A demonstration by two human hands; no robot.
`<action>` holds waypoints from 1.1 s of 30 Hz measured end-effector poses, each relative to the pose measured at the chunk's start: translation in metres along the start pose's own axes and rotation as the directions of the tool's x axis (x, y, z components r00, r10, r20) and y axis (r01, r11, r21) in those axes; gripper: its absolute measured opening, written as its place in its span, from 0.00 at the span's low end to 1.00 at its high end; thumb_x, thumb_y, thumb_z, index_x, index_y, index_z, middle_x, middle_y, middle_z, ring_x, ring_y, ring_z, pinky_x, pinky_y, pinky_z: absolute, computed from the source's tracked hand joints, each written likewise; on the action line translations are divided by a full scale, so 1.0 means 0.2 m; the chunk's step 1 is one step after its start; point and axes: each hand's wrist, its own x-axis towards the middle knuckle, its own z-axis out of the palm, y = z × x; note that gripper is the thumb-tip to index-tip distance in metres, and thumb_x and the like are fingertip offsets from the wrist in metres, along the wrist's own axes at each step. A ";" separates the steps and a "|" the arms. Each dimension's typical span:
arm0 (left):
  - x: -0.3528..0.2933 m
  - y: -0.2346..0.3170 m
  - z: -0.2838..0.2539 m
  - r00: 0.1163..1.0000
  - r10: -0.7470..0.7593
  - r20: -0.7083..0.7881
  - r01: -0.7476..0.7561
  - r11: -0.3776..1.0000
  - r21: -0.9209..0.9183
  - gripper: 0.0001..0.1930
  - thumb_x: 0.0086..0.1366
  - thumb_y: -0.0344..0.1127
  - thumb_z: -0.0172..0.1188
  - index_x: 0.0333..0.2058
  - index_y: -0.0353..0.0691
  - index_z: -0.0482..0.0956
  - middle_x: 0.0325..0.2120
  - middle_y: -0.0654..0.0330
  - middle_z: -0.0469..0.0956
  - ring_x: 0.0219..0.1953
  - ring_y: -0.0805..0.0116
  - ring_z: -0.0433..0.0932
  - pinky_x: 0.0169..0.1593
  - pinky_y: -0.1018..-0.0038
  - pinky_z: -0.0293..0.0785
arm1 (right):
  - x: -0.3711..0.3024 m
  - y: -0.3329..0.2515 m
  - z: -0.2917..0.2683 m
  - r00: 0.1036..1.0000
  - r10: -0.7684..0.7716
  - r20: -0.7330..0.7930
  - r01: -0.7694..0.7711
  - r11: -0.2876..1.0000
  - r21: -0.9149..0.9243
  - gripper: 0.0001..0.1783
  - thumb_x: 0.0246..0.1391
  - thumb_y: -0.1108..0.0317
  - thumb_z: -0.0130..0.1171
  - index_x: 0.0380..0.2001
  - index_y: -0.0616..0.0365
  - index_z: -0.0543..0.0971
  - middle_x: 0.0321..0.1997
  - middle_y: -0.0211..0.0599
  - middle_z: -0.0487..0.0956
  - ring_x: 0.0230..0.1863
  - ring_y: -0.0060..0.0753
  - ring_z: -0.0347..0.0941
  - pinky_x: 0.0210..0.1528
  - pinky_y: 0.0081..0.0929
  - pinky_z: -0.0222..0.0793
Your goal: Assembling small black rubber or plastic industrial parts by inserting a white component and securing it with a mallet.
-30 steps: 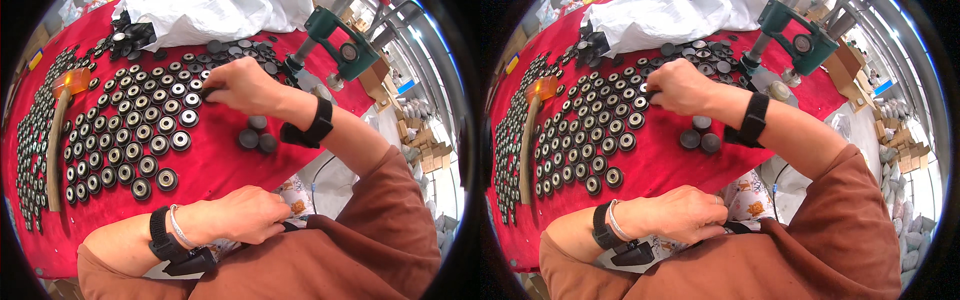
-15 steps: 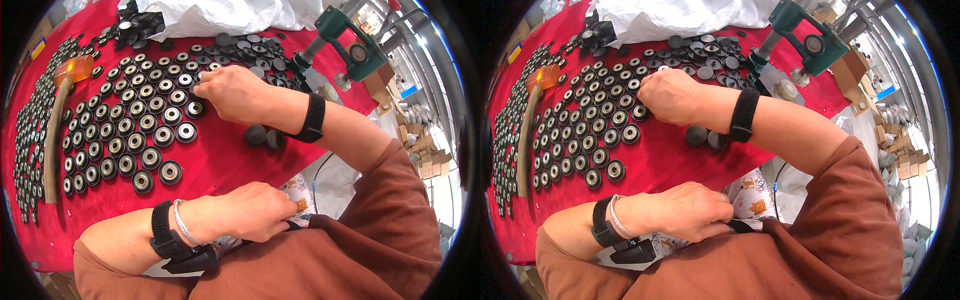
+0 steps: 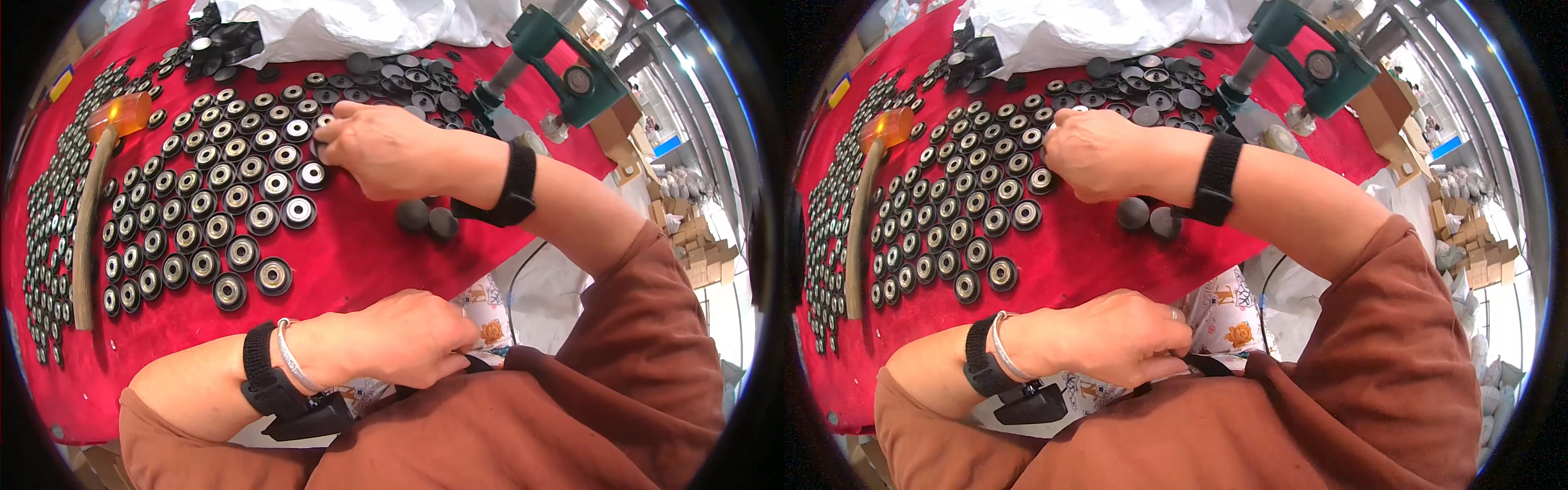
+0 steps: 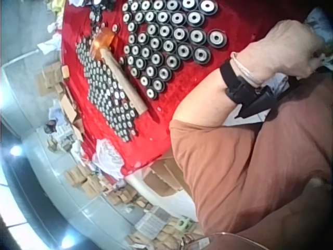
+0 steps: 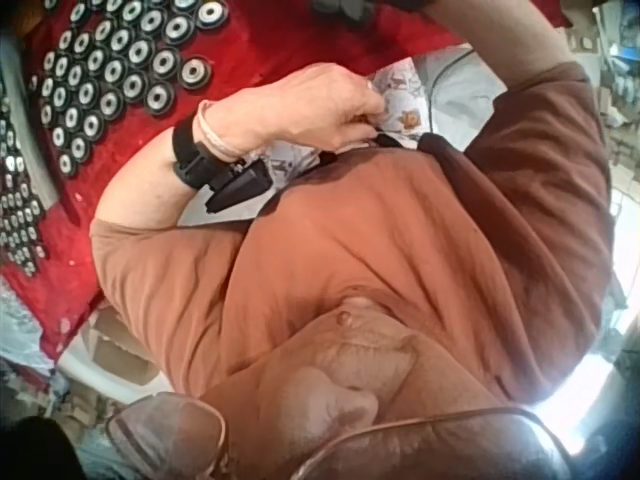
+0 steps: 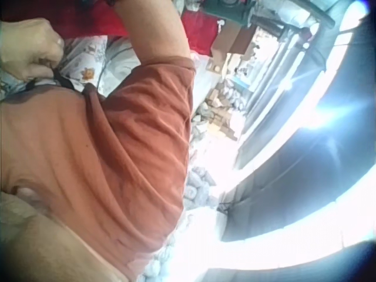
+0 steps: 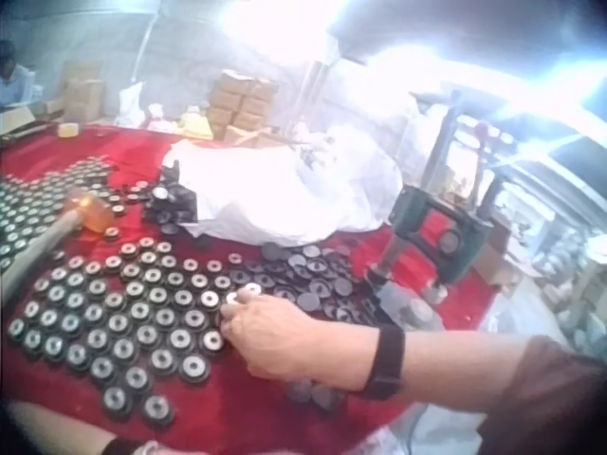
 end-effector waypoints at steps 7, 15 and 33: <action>0.01 -0.01 0.01 1.000 -0.007 0.014 0.007 0.999 0.034 0.08 0.53 0.35 0.61 0.24 0.39 0.72 0.20 0.54 0.72 0.23 0.51 0.73 0.25 0.62 0.69 | -0.33 0.10 -0.11 0.991 0.119 0.062 -0.123 0.991 0.061 0.08 0.40 0.73 0.57 0.27 0.61 0.80 0.32 0.37 0.79 0.38 0.41 0.73 0.42 0.33 0.70; 0.01 0.00 -0.01 1.000 0.025 -0.008 -0.024 0.998 0.057 0.09 0.52 0.34 0.62 0.23 0.39 0.71 0.18 0.55 0.70 0.21 0.53 0.72 0.24 0.63 0.68 | -0.29 0.24 -0.18 0.885 0.461 0.071 -0.462 0.845 0.270 0.13 0.43 0.67 0.60 0.33 0.63 0.80 0.26 0.47 0.79 0.30 0.45 0.77 0.35 0.32 0.72; 0.02 -0.02 0.01 0.999 0.039 0.006 -0.039 0.998 0.040 0.08 0.53 0.34 0.60 0.25 0.37 0.72 0.21 0.52 0.72 0.25 0.50 0.74 0.27 0.61 0.71 | -0.01 -0.07 0.01 0.956 0.116 -0.270 -0.095 0.991 0.091 0.08 0.35 0.73 0.57 0.24 0.64 0.78 0.25 0.47 0.79 0.30 0.45 0.78 0.34 0.34 0.74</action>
